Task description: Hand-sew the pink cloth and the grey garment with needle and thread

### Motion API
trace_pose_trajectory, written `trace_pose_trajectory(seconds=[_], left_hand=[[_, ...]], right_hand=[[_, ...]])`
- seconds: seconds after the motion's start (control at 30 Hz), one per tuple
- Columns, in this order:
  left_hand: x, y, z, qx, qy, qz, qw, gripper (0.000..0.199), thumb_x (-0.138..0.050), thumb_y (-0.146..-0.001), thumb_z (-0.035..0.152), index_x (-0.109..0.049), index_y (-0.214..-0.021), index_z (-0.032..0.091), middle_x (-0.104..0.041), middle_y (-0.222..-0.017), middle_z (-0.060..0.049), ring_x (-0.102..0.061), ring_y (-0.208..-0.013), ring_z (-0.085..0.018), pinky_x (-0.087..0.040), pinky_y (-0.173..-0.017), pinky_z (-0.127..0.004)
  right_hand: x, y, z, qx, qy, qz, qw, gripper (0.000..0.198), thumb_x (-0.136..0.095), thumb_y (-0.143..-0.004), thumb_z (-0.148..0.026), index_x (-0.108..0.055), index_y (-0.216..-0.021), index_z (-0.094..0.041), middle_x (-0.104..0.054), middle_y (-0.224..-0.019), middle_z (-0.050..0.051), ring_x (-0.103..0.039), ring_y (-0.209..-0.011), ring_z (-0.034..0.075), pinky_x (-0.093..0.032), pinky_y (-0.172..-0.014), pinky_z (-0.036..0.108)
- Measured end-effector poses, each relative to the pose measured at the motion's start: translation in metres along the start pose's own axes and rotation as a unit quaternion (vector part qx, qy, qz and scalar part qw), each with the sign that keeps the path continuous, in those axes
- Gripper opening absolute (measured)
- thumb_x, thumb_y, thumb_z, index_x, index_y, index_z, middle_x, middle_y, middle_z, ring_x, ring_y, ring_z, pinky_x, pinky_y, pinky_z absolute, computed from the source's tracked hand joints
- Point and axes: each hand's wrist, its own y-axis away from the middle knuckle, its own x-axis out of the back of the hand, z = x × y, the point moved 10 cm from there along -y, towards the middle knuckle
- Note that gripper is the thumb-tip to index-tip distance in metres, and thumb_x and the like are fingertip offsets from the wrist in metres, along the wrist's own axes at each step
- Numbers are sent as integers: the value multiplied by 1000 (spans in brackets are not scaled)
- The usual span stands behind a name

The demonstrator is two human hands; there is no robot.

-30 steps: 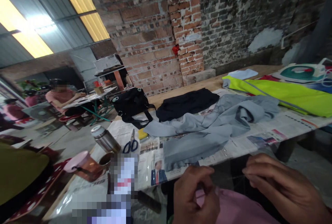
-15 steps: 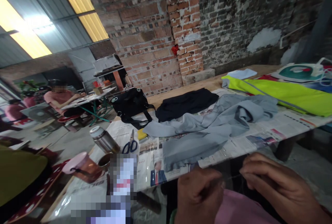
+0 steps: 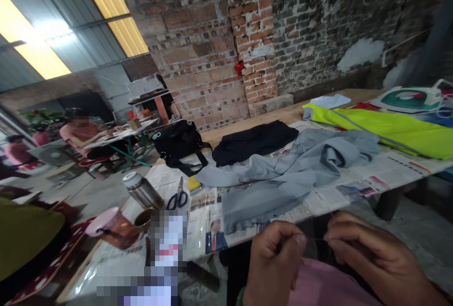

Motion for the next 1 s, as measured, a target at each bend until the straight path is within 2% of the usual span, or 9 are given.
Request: trace_pose_trajectory(seconds=[0.1, 0.27, 0.43, 0.5, 0.57, 0.67, 0.73, 0.83, 1.0], left_hand=[[-12, -1, -17, 70, 135, -48, 987, 21, -63, -73, 36, -57, -67, 17, -32, -30, 10, -21, -25, -3, -14, -27, -14], [-23, -3, -21, 99, 261, -90, 956, 17, -65, -72, 32, -56, -70, 18, -29, -31, 12, -20, -22, -3, -14, -24, -13], [-33, -1, -22, 142, 342, -132, 920, 16, -65, -73, 28, -54, -67, 19, -28, -34, 12, -18, -22, -2, -18, -24, -13], [-33, 1, -24, 155, 348, -132, 915, 16, -66, -73, 28, -54, -68, 19, -27, -33, 12, -17, -23, -2, -19, -25, -13], [-32, 1, -27, 162, 343, -120, 918, 16, -68, -71, 28, -54, -68, 19, -27, -33, 13, -17, -23, -2, -18, -25, -13], [-27, -1, -29, 156, 317, -93, 931, 19, -70, -68, 30, -55, -67, 19, -28, -32, 13, -18, -22, -2, -16, -24, -13], [-24, -2, -29, 150, 287, -75, 943, 21, -71, -67, 32, -55, -66, 18, -29, -31, 12, -21, -22, -3, -15, -24, -13], [-21, -4, -31, 142, 233, -53, 961, 22, -69, -68, 35, -56, -65, 17, -33, -31, 10, -25, -23, -3, -13, -24, -13], [-16, -5, -29, 109, 185, -43, 976, 22, -68, -70, 35, -60, -67, 14, -32, -30, 10, -24, -24, -2, -14, -25, -12]], right_hand=[[-4, 1, 5, -12, -2, -13, 1000, 10, -52, -82, -16, -55, -73, -20, -52, -62, -3, -53, -55, 6, -43, -51, 13], [-13, 1, 12, -29, -8, -47, 998, 12, -51, -82, -18, -55, -71, -20, -52, -63, -2, -52, -57, 7, -43, -53, 15], [-23, 3, 18, -58, -19, -84, 995, 18, -48, -84, -20, -56, -68, -19, -52, -64, -1, -52, -58, 8, -42, -53, 17], [-25, 4, 21, -76, -19, -98, 992, 14, -48, -84, -22, -58, -74, -20, -55, -70, 0, -53, -63, 9, -44, -57, 18], [-25, 5, 23, -85, -18, -111, 990, 11, -50, -83, -23, -59, -90, -22, -57, -80, 2, -55, -73, 12, -46, -64, 20], [-23, 3, 21, -78, -22, -110, 991, 23, -51, -82, -25, -56, -105, -24, -57, -88, 3, -55, -79, 13, -47, -70, 22], [-26, 1, 19, -79, -25, -114, 990, 20, -53, -82, -26, -58, -101, -24, -56, -83, 1, -54, -72, 11, -46, -64, 21], [-36, -2, 21, -116, -28, -123, 985, 10, -56, -79, -29, -62, -83, -22, -54, -72, 0, -50, -61, 9, -42, -54, 19], [-43, -4, 28, -181, -107, -89, 974, 21, -53, -80, -29, -63, -64, -20, -54, -63, -1, -52, -61, 9, -43, -57, 18]])
